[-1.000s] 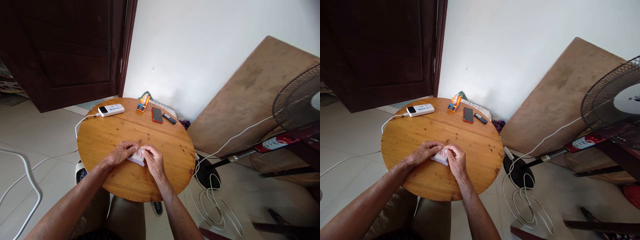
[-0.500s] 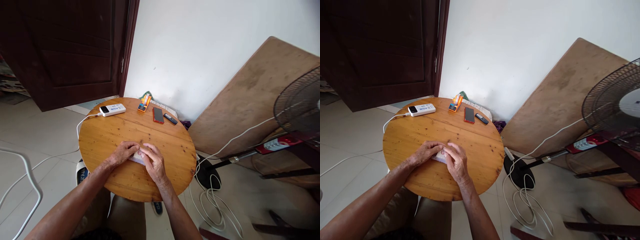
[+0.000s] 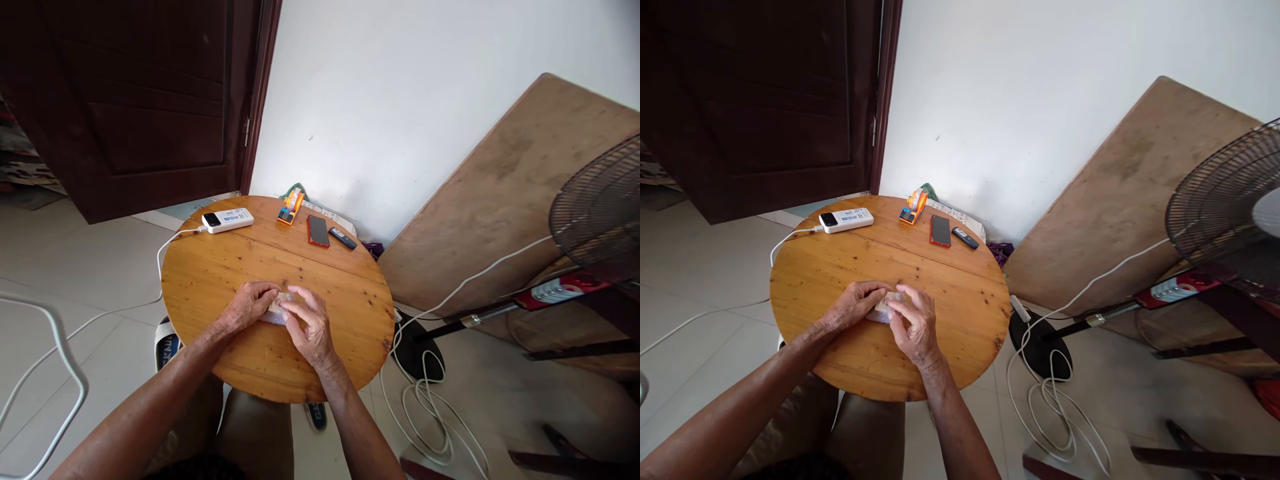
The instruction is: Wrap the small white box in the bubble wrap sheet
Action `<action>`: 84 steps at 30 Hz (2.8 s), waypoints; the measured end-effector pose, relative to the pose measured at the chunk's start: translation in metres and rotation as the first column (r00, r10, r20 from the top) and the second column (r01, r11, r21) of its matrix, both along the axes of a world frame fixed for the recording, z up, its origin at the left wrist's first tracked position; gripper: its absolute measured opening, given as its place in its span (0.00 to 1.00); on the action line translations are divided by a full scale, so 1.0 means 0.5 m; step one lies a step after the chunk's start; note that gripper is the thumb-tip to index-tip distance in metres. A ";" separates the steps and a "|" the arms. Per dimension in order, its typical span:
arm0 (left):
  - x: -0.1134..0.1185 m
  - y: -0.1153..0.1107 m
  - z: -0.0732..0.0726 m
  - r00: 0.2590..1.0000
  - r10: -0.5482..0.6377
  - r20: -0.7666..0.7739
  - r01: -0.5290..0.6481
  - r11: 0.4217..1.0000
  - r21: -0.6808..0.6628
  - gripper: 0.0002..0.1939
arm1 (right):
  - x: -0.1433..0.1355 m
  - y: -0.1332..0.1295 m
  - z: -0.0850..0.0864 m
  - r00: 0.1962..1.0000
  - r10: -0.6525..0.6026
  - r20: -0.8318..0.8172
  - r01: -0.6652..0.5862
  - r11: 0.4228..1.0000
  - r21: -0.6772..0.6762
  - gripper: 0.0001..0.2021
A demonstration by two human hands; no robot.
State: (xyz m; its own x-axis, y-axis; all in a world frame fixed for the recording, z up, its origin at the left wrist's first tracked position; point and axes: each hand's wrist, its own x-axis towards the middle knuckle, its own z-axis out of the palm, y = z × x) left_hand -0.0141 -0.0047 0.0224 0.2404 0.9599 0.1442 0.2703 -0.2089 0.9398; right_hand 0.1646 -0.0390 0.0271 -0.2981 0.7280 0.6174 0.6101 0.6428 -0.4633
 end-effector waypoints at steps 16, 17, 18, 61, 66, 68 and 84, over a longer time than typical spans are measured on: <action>0.007 0.013 -0.013 0.997 -0.027 0.077 0.028 1.000 -0.014 0.19 | 0.004 -0.002 0.006 0.993 0.032 -0.112 -0.037 0.999 -0.034 0.10; 0.006 0.013 -0.013 0.997 -0.016 0.082 0.018 1.000 -0.026 0.20 | 0.007 -0.001 0.007 0.988 0.016 -0.150 -0.024 0.998 -0.052 0.11; 0.006 0.012 -0.013 0.996 -0.004 0.088 0.007 0.999 -0.041 0.20 | 0.011 0.001 0.007 0.982 0.002 -0.188 -0.015 0.997 -0.070 0.11; -0.002 0.004 -0.003 0.989 0.013 0.146 0.008 0.990 -0.143 0.18 | 0.000 -0.003 -0.001 0.995 -0.010 0.102 0.018 0.996 -0.083 0.15; -0.004 0.004 -0.005 0.992 -0.002 0.129 0.017 0.993 -0.119 0.18 | 0.005 -0.004 0.004 0.999 -0.050 -0.015 0.048 0.993 -0.111 0.16; -0.005 0.003 -0.006 0.992 -0.004 0.123 0.019 0.993 -0.117 0.18 | 0.009 -0.003 0.003 0.997 -0.068 -0.039 0.063 0.992 -0.107 0.15; 0.001 0.002 -0.011 0.972 0.059 0.229 -0.018 0.984 -0.178 0.17 | 0.012 0.001 0.005 0.996 -0.049 -0.069 0.036 0.983 -0.179 0.13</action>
State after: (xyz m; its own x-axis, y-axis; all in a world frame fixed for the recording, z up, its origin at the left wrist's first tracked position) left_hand -0.0135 -0.0035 0.0167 0.1821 0.9830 0.0221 0.0448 -0.0308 0.9985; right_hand 0.1706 -0.0385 0.0297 -0.2230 0.8389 0.4966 0.5955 0.5205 -0.6119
